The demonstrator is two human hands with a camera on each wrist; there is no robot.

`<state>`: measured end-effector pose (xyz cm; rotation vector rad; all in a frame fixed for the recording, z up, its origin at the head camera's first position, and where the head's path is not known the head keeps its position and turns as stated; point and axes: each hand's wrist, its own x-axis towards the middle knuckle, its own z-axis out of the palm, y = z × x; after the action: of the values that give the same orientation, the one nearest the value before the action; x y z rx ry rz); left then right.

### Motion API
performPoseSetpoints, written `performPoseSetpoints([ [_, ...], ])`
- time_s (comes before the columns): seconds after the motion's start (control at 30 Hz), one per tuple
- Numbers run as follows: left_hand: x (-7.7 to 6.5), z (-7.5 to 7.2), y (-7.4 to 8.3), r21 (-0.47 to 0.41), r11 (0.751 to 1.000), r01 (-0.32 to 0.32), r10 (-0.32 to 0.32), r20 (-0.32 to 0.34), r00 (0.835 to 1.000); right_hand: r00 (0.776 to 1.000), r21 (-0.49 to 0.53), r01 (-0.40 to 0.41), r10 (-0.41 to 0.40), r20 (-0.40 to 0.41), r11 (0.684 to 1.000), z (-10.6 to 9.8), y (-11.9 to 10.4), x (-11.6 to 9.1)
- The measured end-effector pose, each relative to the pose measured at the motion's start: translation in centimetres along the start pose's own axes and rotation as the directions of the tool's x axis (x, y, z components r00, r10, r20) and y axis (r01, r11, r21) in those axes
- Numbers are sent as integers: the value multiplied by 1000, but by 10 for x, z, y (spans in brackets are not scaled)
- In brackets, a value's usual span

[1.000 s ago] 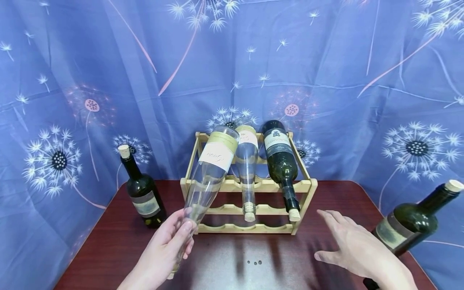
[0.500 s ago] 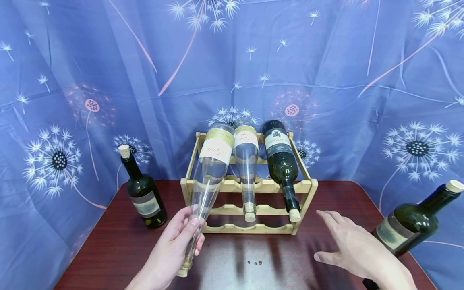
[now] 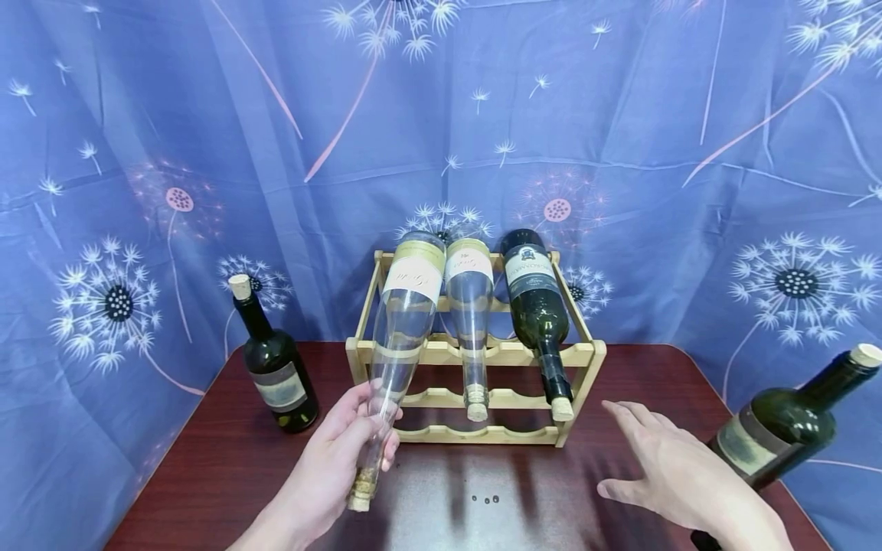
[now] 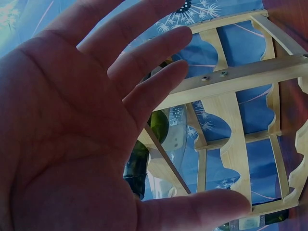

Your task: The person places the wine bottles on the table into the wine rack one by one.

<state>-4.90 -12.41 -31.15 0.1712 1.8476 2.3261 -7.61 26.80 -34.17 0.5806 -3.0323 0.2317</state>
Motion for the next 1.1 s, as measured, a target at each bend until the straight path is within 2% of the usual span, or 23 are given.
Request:
performPoseSetpoints([
  [0.13,3,0,1,-17,1000,3,-3,25,1000,1000,-1,9,-9,-12,1000,0,0,0],
  [0.33,8,-3,1,-50,998,-24,27,68,997,999,-3,22,-22,-25,1000,1,0,-1],
  [0.6,10,-5,1,-51,999,4,-3,16,1000,999,-11,22,-22,-24,1000,1,0,0],
  [0.73,10,-5,1,-25,1000,-8,9,15,1000,1000,-9,17,-17,-20,1000,1,0,0],
  [1.1,19,-1,-2,-30,999,-40,38,-51,998,999,-3,23,-23,-25,1000,0,0,-2],
])
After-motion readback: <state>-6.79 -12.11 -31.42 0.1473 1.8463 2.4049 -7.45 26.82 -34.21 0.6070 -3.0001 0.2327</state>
